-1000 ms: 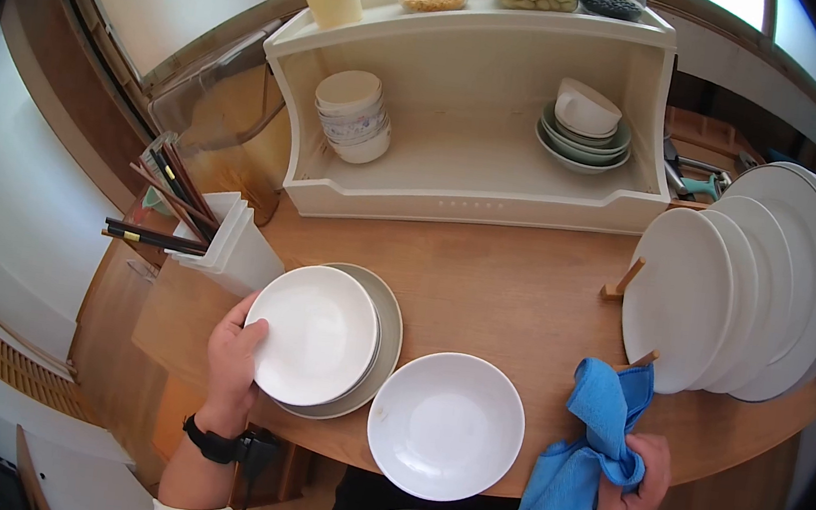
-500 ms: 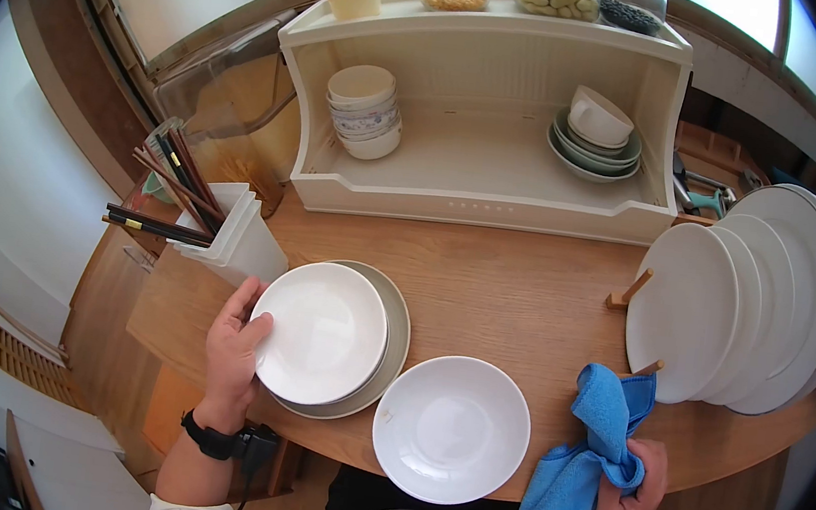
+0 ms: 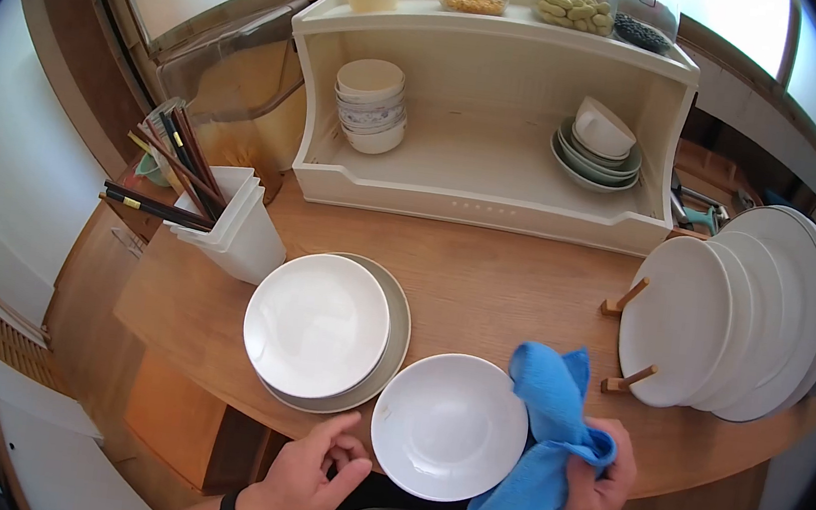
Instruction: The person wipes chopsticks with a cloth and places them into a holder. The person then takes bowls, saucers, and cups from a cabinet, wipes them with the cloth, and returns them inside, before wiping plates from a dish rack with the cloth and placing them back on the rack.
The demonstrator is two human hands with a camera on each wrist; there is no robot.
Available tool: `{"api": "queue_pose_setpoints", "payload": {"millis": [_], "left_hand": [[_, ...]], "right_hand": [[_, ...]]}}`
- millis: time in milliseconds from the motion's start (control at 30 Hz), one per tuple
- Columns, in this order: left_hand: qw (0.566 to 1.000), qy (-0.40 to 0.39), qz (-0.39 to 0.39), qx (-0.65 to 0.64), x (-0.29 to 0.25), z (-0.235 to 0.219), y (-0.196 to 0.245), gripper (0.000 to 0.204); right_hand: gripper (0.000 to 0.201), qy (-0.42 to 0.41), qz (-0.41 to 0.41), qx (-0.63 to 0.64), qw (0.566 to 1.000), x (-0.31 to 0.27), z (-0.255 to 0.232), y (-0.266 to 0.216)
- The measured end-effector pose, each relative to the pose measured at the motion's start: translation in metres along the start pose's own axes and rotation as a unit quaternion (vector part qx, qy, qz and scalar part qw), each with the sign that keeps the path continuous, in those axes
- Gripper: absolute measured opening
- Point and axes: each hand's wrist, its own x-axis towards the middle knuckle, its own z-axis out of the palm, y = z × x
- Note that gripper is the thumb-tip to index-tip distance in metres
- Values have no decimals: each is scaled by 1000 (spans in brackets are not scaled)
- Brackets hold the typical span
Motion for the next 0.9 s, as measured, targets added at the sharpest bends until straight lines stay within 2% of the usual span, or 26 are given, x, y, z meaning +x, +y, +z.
{"api": "queue_pose_setpoints", "payload": {"millis": [67, 100, 167, 200, 267, 433, 500, 567, 733, 833, 900], "left_hand": [[1000, 0, -7, 19, 6, 1, -3, 53], [999, 1, -15, 38, 10, 1, -2, 59], [998, -19, -20, 48, 19, 3, 9, 63], [997, -41, -30, 59, 21, 6, 13, 67], [997, -31, -14, 72, 24, 13, 15, 67], [990, -4, 33, 139, 34, 23, 19, 65], [983, 7, 77, 168, 41, 26, 22, 63], [983, 0, 67, 173, 47, 29, 25, 63], [978, -23, 67, 196, 59, 40, 26, 62], [972, -23, 94, 212, 63, 42, 29, 61], [988, -40, 31, 146, 62, 39, 35, 60]], "right_hand": [[41, -57, 12, -16, 998, 8, 14, -1], [41, -56, 10, -17, 998, 10, 19, -5], [49, -125, 20, -50, 991, 15, 27, -9], [49, -126, 17, -51, 991, 15, 27, -8], [51, -135, 30, -35, 990, 14, 27, -4], [53, -114, 71, 6, 991, 13, 23, 3], [54, -119, 83, 26, 989, 11, 22, 7], [52, -72, 134, 119, 981, 6, 21, 16], [50, -25, 148, 169, 974, 7, 17, 7], [49, -8, 152, 180, 972, 8, 17, 4], [48, -3, 152, 178, 972, 7, 16, 7]]}}
